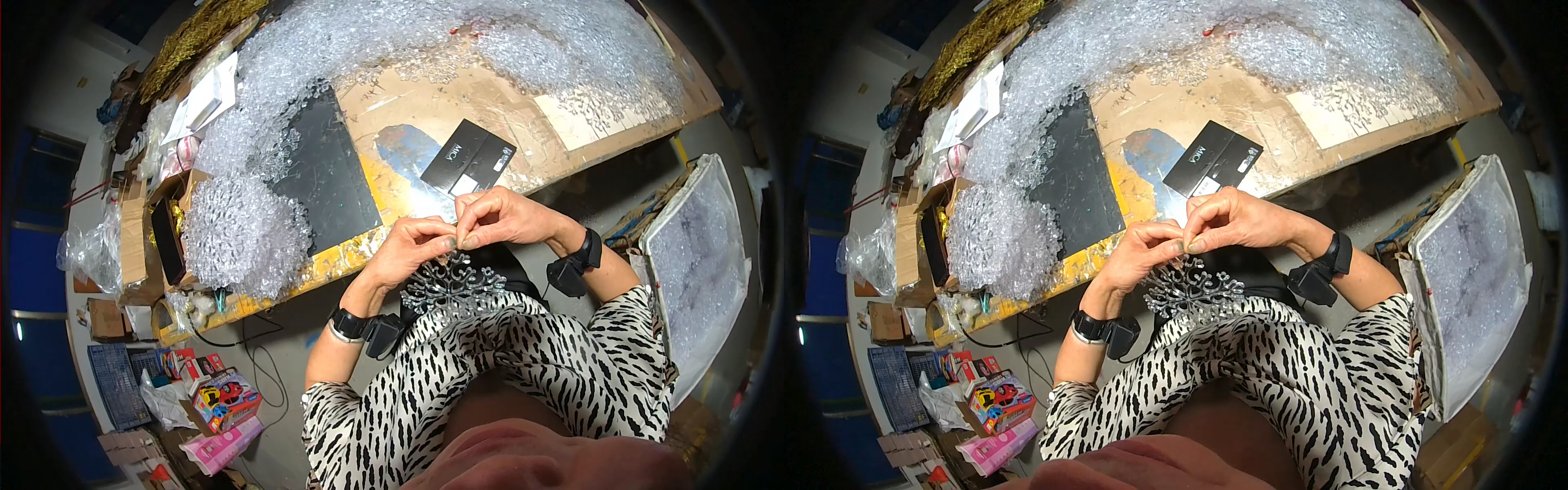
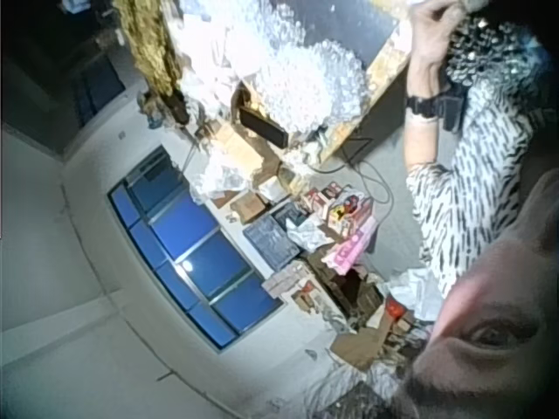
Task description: The recorder is packaging snowflake ornaments by placing them into bags and attaching hooks.
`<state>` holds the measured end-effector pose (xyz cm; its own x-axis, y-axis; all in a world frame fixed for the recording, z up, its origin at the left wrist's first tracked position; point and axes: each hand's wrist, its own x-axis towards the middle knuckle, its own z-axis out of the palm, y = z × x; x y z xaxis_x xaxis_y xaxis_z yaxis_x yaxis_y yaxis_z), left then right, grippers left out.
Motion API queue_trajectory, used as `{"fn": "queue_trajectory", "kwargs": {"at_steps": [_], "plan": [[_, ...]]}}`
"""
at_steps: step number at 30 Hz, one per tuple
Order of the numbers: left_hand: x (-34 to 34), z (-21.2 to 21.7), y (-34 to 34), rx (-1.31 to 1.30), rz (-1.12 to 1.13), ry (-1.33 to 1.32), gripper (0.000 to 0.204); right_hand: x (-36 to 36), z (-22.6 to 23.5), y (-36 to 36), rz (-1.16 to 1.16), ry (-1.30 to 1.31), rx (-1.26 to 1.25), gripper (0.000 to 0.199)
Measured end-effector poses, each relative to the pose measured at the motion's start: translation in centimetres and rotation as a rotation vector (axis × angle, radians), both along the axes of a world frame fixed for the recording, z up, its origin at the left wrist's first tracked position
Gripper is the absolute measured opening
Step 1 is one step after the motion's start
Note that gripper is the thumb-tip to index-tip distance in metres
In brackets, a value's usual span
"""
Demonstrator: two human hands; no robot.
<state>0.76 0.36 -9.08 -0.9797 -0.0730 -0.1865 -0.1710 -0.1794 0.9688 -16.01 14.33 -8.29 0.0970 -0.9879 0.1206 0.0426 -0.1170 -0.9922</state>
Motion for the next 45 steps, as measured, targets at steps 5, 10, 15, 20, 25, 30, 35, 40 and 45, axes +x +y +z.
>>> {"fn": "queue_trajectory", "kwargs": {"at_steps": [5, 10, 15, 20, 25, 30, 35, 40, 45], "plan": [[0.1, 0.2, 1.3, -0.204, 0.182, 0.056, 0.01, 0.5, -0.6, 0.3, -0.085, 0.07, -0.017, 0.01], [-0.2, -0.3, 2.8, -0.827, 0.502, 0.27, 0.012, 2.6, 0.6, 1.1, -0.199, -0.202, 0.169, 0.022], [-0.4, -0.4, 4.1, -0.966, 0.572, 0.392, 0.011, 1.8, -0.8, 1.1, -0.173, -0.359, 0.394, 0.025], [-0.5, -0.6, 4.1, -0.989, 0.548, 0.397, 0.01, 1.1, -1.1, 1.0, -0.184, -0.32, 0.448, 0.015], [-0.5, -0.5, 4.3, -0.991, 0.535, 0.396, 0.009, 0.7, -1.2, 1.0, -0.15, -0.353, 0.464, 0.012], [-0.7, -0.8, 4.6, -1.087, 0.551, 0.442, 0.009, 0.2, -1.2, 0.9, -0.097, -0.404, 0.504, 0.011], [-0.9, -0.7, 4.8, -1.086, 0.531, 0.42, 0.009, -0.2, -1.9, 1.1, -0.023, -0.408, 0.495, 0.013], [-0.8, -1.1, 4.5, -1.066, 0.525, 0.392, 0.009, 0.2, -1.3, 1.1, -0.146, -0.249, 0.445, 0.015], [-0.7, -0.9, 4.4, -0.997, 0.536, 0.355, 0.01, 0.5, -0.9, 1.3, -0.223, -0.172, 0.383, 0.018]]}}
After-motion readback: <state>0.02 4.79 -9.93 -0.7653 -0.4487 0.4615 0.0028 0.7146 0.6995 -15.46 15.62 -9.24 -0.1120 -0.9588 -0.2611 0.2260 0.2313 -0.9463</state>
